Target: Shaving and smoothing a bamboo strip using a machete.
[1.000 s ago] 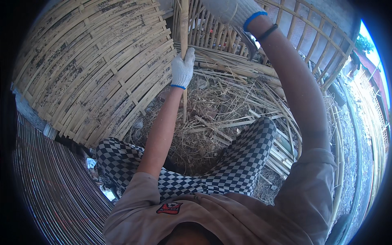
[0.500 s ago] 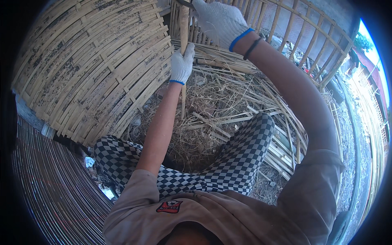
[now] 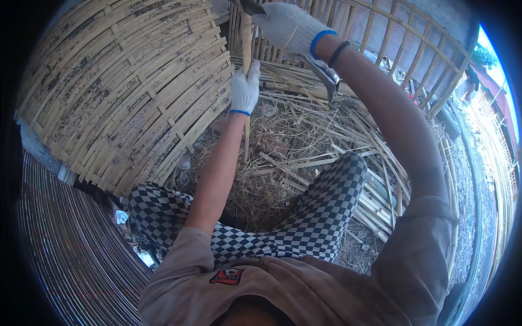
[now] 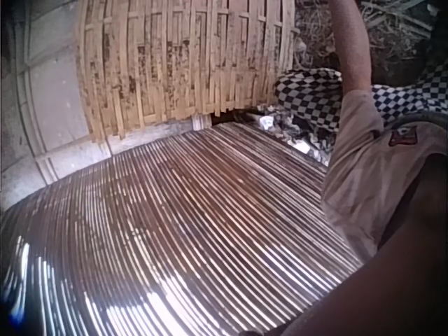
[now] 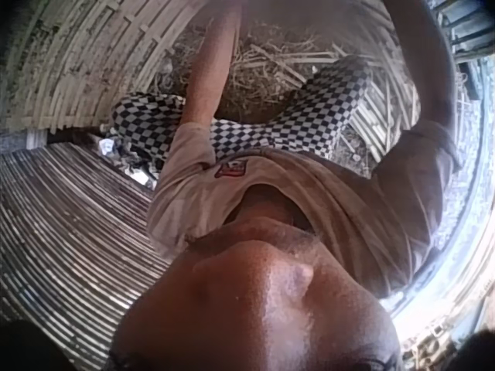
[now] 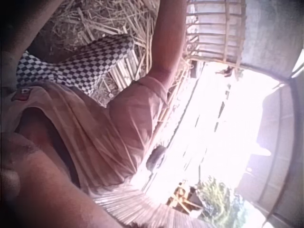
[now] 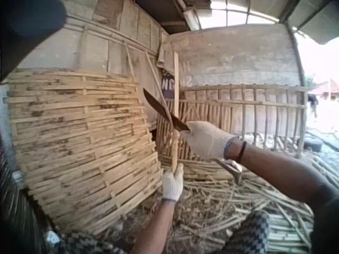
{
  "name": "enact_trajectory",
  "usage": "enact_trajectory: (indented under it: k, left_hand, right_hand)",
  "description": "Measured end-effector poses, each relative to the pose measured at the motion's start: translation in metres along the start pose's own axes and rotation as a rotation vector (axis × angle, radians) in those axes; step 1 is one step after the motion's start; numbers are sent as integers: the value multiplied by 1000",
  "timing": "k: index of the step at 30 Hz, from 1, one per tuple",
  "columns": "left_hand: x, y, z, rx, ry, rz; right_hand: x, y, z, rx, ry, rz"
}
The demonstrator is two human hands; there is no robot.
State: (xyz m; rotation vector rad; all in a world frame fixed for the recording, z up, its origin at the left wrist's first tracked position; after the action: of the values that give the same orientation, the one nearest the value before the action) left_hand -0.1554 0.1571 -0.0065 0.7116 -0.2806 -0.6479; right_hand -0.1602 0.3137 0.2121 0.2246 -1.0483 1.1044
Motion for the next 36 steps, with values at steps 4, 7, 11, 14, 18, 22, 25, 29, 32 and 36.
enact_trajectory:
  k: [4, 7, 11, 14, 18, 22, 25, 29, 32, 36]
  left_hand:
    - [-5, -7, 3, -66, -22, 26]
    - [-5, -10, 2, -74, -36, 15]
    - [-3, -7, -2, -45, -43, 26]
    - [-1, 0, -4, -23, -28, 31]
    - [5, 7, -8, -38, -13, 50]
    - [4, 7, -13, -63, -27, 23]
    - [-2, 5, -13, -51, -42, 2]
    - [-5, 3, -12, -17, -78, 33]
    - [-2, 2, -13, -68, -37, 30]
    - [3, -1, -13, -50, -30, 50]
  right_hand:
    - [-12, 20, 4, -34, -90, -18]
    - [-7, 25, 0, -57, -156, 42]
    - [-15, 29, -11, -108, -282, 261]
    - [-28, 33, -13, -137, -283, 339]
    - [-35, 36, -17, -130, -313, 529]
    - [-27, 36, -24, -166, -376, 515]
    - [-19, 34, -26, -210, -365, 413]
    - [-1, 17, -23, -16, 21, 44]
    - [6, 8, -26, -57, 5, -19]
    - [-5, 5, -28, 27, 36, -99]
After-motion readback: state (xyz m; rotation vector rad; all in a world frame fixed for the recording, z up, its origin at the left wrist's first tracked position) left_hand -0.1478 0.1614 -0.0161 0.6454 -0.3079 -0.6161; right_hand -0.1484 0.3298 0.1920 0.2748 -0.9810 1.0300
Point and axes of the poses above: each hand's wrist, its own z-axis towards the middle knuckle, its own x-axis out of the back of the hand, y = z × x, the point moved 2 cm from there along z, towards the middle knuckle, and after that the axes turned 11 degrees about -x, right-handed, at the moved point
